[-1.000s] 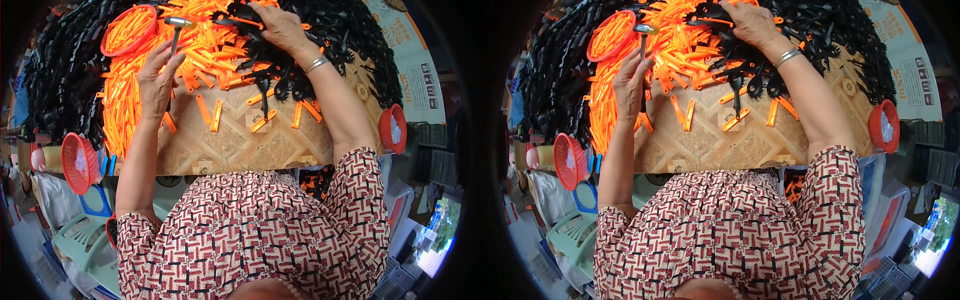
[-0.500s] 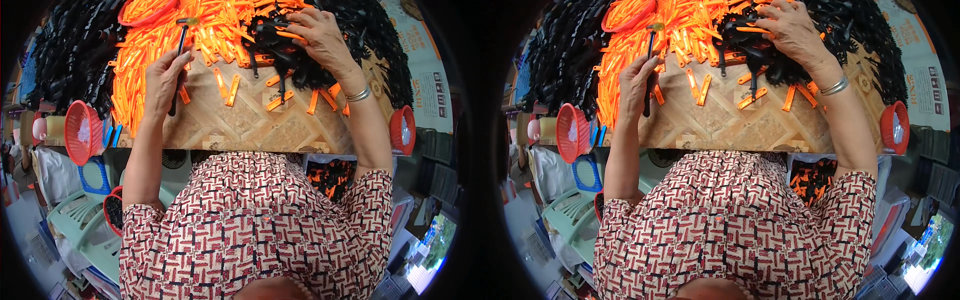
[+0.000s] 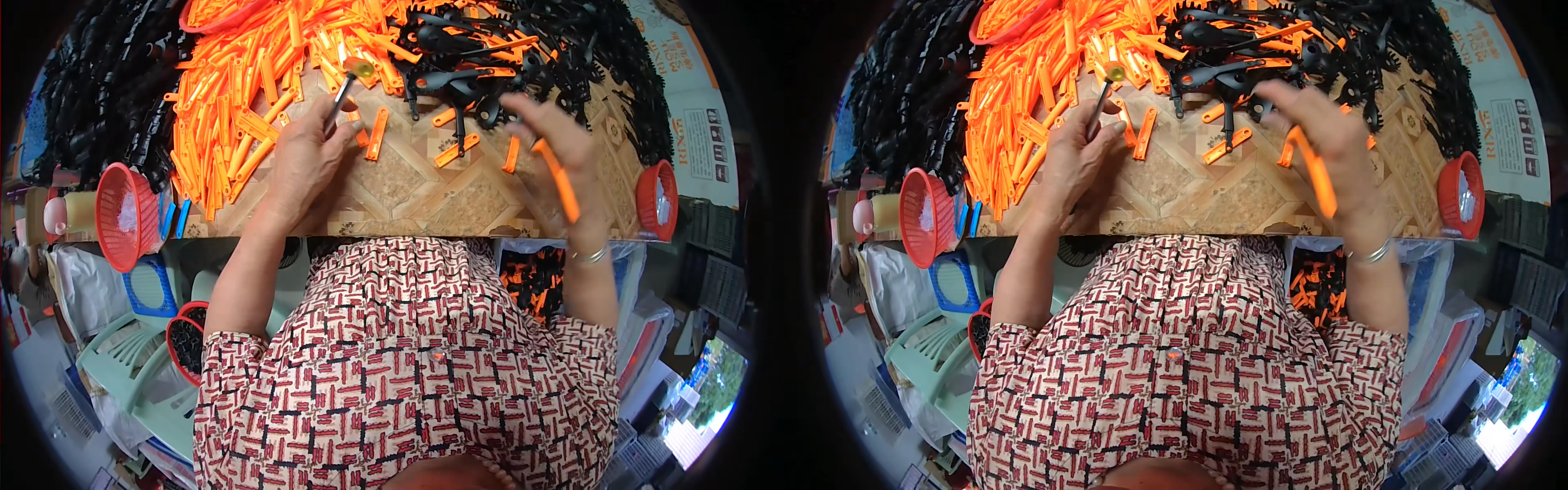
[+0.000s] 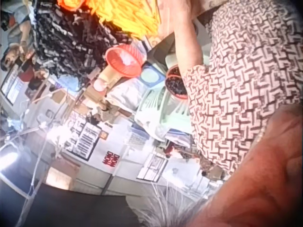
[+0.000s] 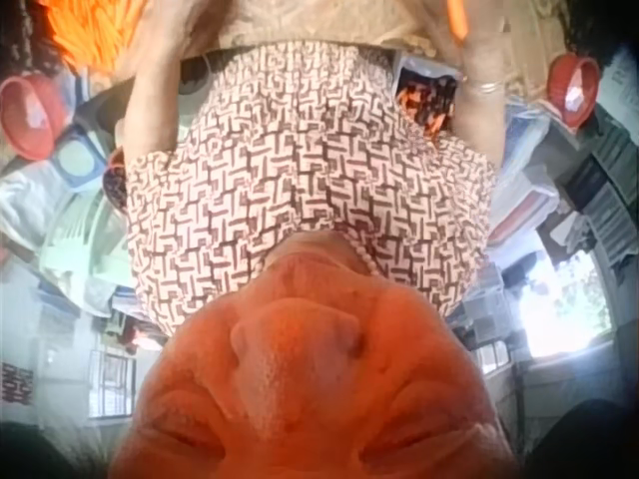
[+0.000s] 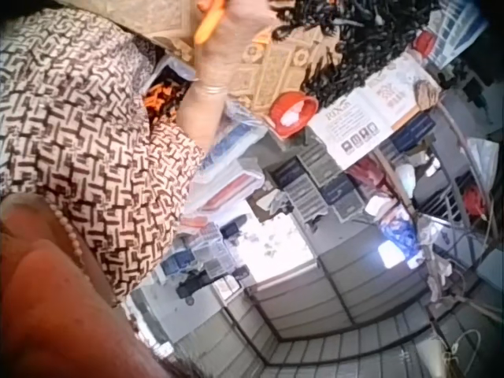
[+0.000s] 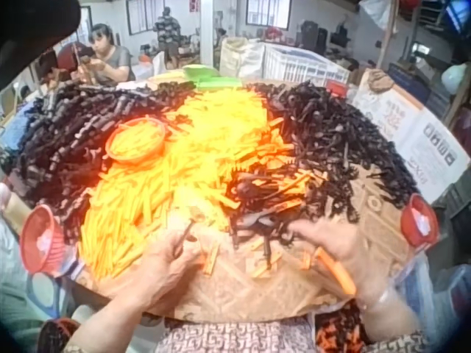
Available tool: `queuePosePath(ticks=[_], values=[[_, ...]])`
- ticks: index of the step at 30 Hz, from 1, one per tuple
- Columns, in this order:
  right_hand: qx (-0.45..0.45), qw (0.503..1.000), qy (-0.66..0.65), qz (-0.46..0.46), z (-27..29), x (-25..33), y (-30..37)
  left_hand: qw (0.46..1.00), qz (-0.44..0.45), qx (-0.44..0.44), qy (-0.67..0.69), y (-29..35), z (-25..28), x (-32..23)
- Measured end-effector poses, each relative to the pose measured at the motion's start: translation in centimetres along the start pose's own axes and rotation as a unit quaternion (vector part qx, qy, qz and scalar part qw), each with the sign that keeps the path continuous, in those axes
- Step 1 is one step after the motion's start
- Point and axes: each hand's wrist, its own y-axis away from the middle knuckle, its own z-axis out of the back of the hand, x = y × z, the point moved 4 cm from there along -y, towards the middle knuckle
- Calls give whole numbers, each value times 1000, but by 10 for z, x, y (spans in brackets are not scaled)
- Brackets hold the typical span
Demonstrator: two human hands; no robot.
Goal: The person repeatedly picks up orange plastic pieces and black plastic components from a wooden table. Using a small hammer, they tap the orange piece into the black component to join them. The assembled units are placed into a clear plastic bin below the table. This process is repeated continuously throughout the clip.
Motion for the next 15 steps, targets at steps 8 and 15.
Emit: queuePosePath(ticks=[8, 15], values=[[101, 992, -57, -51, -68, 38, 81, 974, -118, 4, -195, -25, 1, -16], [76, 834, -411, -361, -81, 27, 109, 948, -202, 78, -234, -19, 12, -10]])
